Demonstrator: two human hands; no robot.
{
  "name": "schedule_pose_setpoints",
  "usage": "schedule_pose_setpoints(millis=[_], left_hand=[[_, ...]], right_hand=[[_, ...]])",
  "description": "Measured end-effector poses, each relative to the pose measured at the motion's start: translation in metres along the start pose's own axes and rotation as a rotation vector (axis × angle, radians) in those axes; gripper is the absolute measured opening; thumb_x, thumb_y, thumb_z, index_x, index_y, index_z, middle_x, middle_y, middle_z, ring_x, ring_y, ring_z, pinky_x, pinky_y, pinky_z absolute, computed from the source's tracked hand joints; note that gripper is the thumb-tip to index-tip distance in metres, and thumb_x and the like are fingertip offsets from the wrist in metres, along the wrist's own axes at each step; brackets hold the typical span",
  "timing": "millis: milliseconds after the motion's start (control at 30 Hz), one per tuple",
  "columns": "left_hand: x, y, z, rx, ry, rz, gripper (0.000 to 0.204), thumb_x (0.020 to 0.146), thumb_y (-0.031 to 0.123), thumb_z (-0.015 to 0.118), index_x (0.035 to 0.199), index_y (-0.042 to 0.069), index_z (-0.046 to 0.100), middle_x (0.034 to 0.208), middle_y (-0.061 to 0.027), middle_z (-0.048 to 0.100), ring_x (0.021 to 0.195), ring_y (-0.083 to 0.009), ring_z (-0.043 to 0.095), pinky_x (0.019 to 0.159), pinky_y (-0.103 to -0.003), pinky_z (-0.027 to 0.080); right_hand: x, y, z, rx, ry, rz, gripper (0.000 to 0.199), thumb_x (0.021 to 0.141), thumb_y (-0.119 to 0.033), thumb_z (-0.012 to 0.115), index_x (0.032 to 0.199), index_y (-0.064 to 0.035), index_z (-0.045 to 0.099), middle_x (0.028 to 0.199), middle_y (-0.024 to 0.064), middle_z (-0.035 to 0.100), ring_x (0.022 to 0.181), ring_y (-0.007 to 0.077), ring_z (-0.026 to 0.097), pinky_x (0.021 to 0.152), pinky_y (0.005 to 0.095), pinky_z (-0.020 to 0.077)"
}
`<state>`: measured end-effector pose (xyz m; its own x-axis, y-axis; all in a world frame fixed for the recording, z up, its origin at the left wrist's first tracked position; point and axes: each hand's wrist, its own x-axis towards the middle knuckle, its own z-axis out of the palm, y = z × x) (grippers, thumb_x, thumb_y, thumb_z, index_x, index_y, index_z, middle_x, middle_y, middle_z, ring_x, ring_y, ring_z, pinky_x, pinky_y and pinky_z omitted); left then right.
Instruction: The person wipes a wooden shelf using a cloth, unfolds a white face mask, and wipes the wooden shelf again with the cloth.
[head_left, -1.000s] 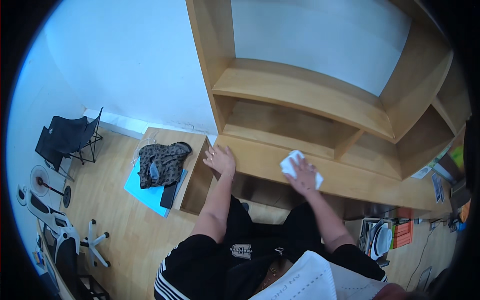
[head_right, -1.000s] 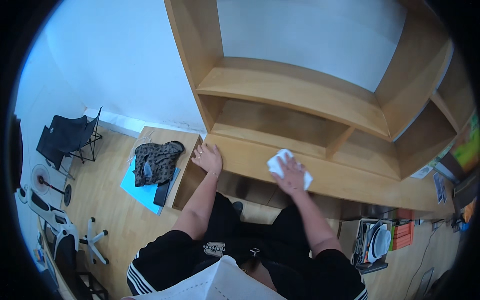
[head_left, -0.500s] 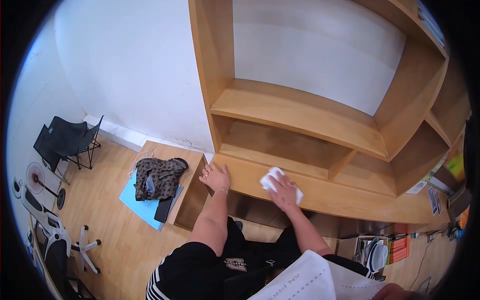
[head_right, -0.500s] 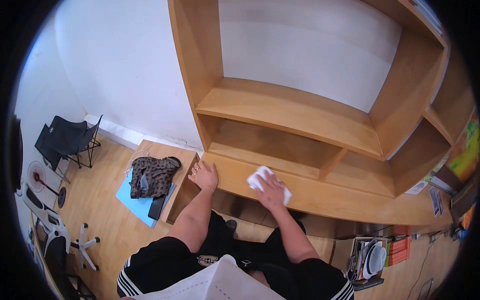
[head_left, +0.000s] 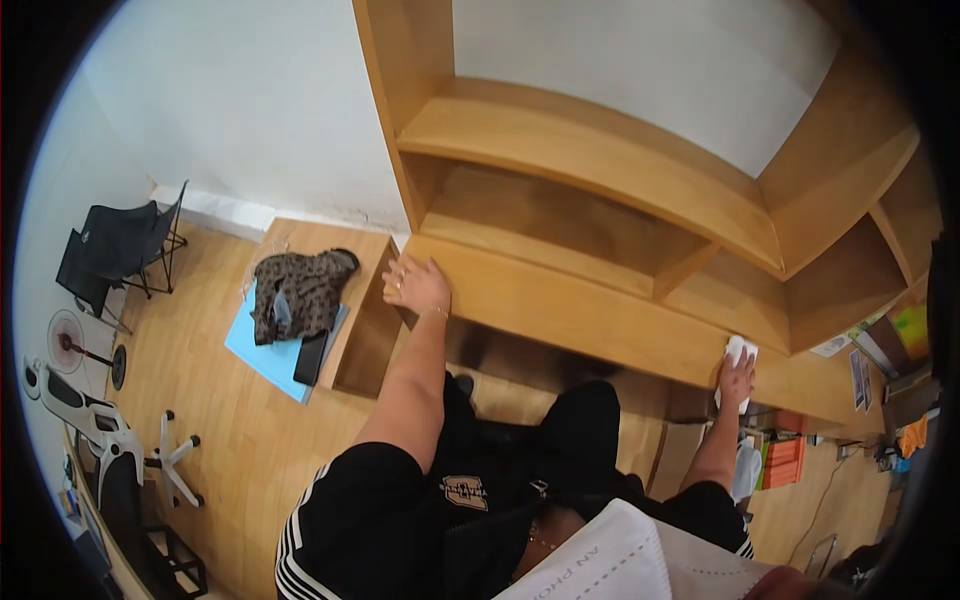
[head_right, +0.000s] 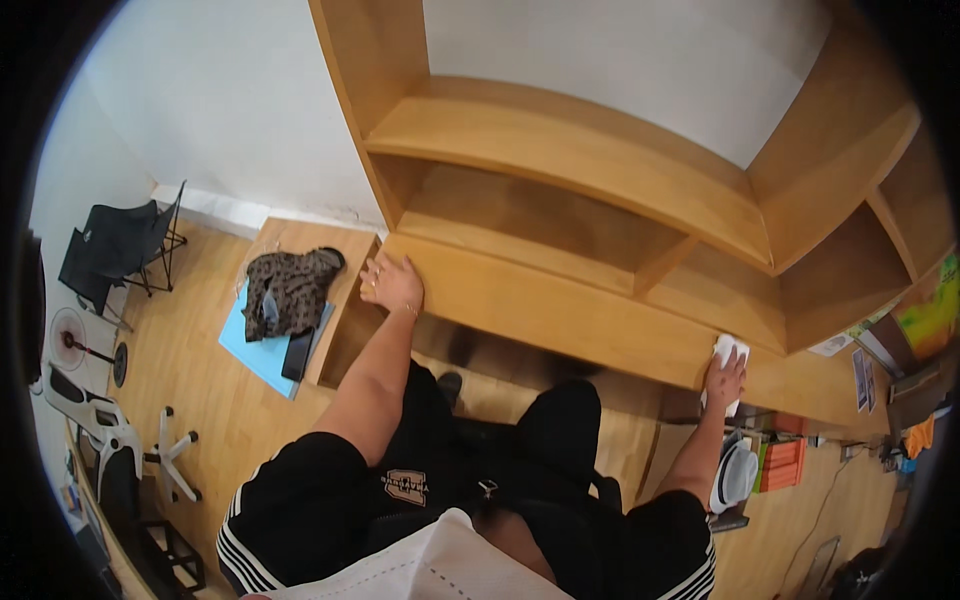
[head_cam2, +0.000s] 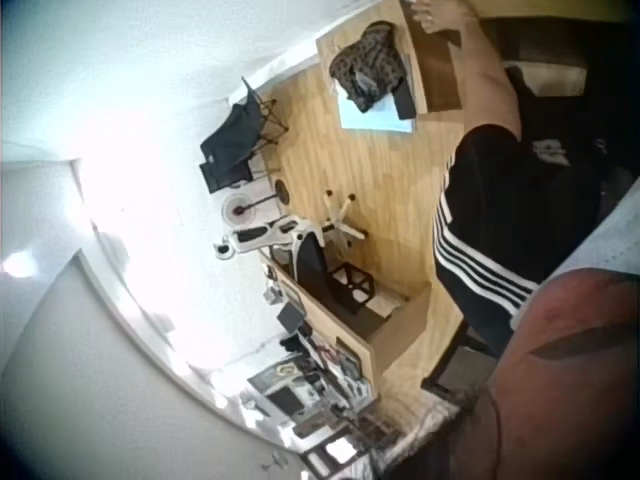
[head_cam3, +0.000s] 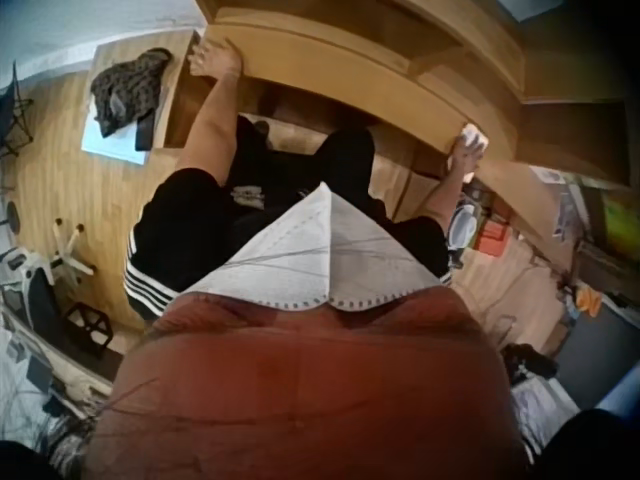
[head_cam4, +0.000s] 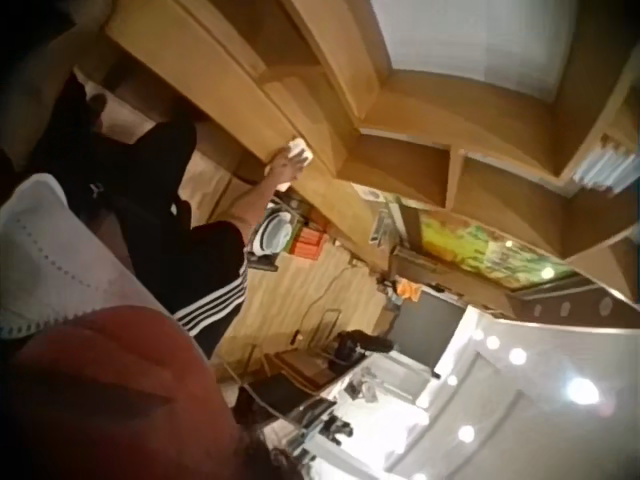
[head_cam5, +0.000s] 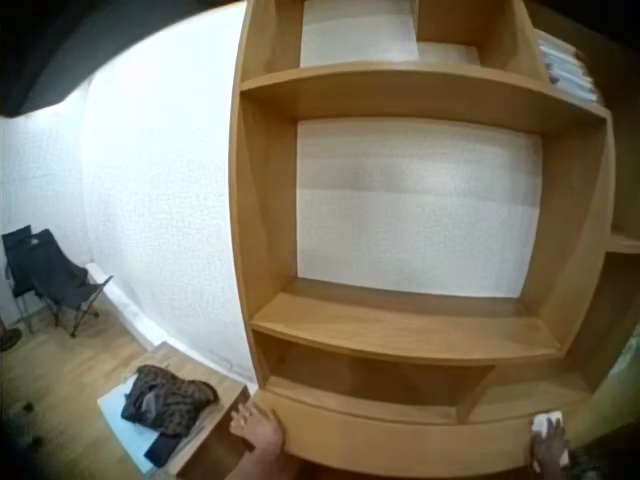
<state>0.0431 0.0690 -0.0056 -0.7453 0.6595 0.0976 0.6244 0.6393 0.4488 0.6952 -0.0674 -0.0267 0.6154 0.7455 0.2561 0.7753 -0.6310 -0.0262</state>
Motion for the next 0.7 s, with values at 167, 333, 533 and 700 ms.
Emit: schedule_pose_setpoints(millis=[167,333,533,700], left_hand=[[0.002,0.0,0.004,0.056,0.007,0.009,0.06,0.096,0.044,0.048,0.145,0.01,0.04,0.155,-0.0152,0.031,0.145,-0.0399,0.02,0.106,-0.07,0.022],[0.001,-0.002,-0.003,0.088,0.012,0.008,0.058,0.097,0.044,0.047,0.144,0.011,0.041,0.154,-0.0161,0.032,0.143,-0.0398,0.023,0.105,-0.07,0.023],[0.0,0.001,-0.008,0.112,0.003,0.015,0.058,0.097,0.044,0.046,0.144,0.011,0.04,0.153,-0.0164,0.033,0.142,-0.0393,0.026,0.104,-0.069,0.025],[-0.001,0.004,-0.009,0.154,-0.044,0.038,0.056,0.097,0.044,0.046,0.142,0.011,0.041,0.152,-0.0163,0.034,0.14,-0.0386,0.028,0.103,-0.069,0.026]], right_hand=[[-0.005,-0.045,0.003,-0.047,-0.052,0.152,0.063,0.094,-0.056,0.043,0.15,-0.0308,0.034,0.158,0.004,0.03,0.14,0.0331,0.035,0.103,0.0658,0.0309],[-0.083,-0.151,-0.03,0.095,-0.047,-0.108,0.063,0.092,-0.053,0.048,0.148,-0.0254,0.039,0.158,0.0087,0.03,0.142,0.033,0.031,0.106,0.0658,0.0262],[-0.164,-0.279,-0.056,0.249,-0.046,-0.514,0.062,0.09,-0.05,0.052,0.146,-0.0244,0.043,0.157,0.0114,0.032,0.139,0.0366,0.035,0.105,0.0633,0.0287],[-0.203,-0.39,-0.078,0.4,-0.212,-0.877,0.062,0.092,-0.054,0.048,0.146,-0.0238,0.044,0.158,0.0116,0.029,0.141,0.037,0.032,0.108,0.0615,0.0252]])
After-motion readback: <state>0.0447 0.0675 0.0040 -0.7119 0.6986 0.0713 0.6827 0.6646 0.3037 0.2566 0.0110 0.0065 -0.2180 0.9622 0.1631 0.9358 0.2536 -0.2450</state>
